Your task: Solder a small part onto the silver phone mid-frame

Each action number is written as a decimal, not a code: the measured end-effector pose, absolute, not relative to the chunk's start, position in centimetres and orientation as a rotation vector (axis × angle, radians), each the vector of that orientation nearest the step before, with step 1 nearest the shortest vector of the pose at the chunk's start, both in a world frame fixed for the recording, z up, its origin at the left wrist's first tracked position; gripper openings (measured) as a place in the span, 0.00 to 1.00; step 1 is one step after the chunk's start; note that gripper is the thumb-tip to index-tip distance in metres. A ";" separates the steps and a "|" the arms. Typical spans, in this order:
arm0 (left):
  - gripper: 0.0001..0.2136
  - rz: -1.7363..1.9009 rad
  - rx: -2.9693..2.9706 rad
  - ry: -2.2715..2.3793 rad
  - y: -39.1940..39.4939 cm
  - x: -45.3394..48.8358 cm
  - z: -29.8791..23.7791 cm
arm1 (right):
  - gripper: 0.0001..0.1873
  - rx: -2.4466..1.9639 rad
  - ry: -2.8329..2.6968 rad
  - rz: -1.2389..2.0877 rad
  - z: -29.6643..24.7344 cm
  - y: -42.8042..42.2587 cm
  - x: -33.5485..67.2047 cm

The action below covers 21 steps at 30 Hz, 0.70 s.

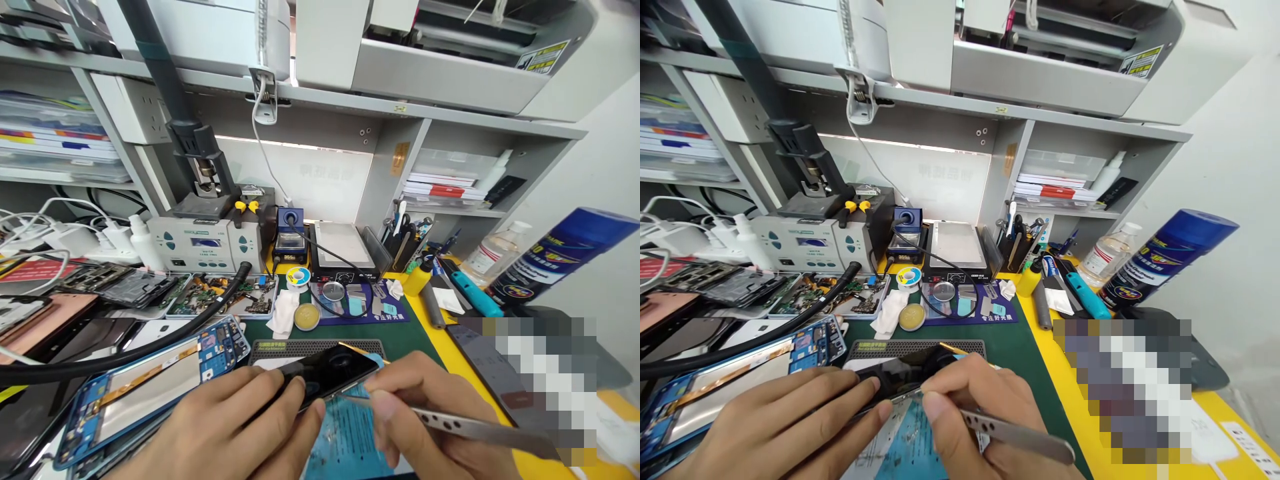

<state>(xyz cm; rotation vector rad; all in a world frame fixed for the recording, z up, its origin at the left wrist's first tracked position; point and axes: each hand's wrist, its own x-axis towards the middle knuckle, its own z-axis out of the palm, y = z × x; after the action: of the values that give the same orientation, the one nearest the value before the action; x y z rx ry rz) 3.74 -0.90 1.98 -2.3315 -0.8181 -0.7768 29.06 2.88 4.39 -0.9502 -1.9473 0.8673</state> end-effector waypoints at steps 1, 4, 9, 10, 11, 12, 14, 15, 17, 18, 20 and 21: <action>0.16 -0.816 -2.325 -0.815 -0.8 3.8 2.0 | 0.14 -0.951 -1.869 0.992 4.7 2.9 28.9; 0.14 -0.926 -2.313 -0.822 -0.5 4.0 2.2 | 0.18 -0.978 -1.622 1.325 5.2 3.1 28.4; 0.14 -0.979 -2.328 -0.903 -0.7 4.4 2.9 | 0.18 -0.942 -1.378 1.554 5.7 3.3 28.1; 0.14 -0.996 -2.328 -0.913 -0.7 4.4 3.0 | 0.17 -0.934 -1.355 1.586 5.8 3.3 28.2; 0.14 -1.016 -2.326 -0.918 -0.7 4.5 3.1 | 0.16 -0.932 -1.341 1.622 5.9 3.4 28.2; 0.13 -1.036 -2.327 -0.920 -0.7 4.5 3.1 | 0.15 -0.933 -1.333 1.656 5.9 3.5 28.3; 0.13 -1.058 -2.342 -0.912 -0.6 4.5 3.0 | 0.14 -0.939 -1.348 1.673 5.9 3.7 28.6; 0.14 -1.072 -2.349 -0.902 -0.6 4.5 2.9 | 0.13 -0.938 -1.380 1.636 5.9 3.9 28.8; 0.14 -1.092 -2.366 -0.885 -0.6 4.4 2.7 | 0.09 -0.883 -1.518 1.481 5.7 4.4 29.3; 0.13 -1.094 -2.380 -0.884 -0.7 4.3 2.6 | 0.06 -0.837 -1.610 1.371 5.5 4.5 29.5; 0.12 -1.087 -2.413 -0.917 -0.8 4.1 2.4 | 0.03 -0.748 -1.775 1.147 5.4 4.8 29.8; 0.12 -1.075 -2.430 -0.932 -0.8 4.1 2.3 | 0.04 -0.720 -1.830 1.058 5.4 4.9 29.8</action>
<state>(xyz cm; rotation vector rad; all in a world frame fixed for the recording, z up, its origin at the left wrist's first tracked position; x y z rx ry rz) 4.06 -0.81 2.28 -2.4302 -0.9324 -1.0754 29.82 4.87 5.36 -0.7196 -1.8296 1.0582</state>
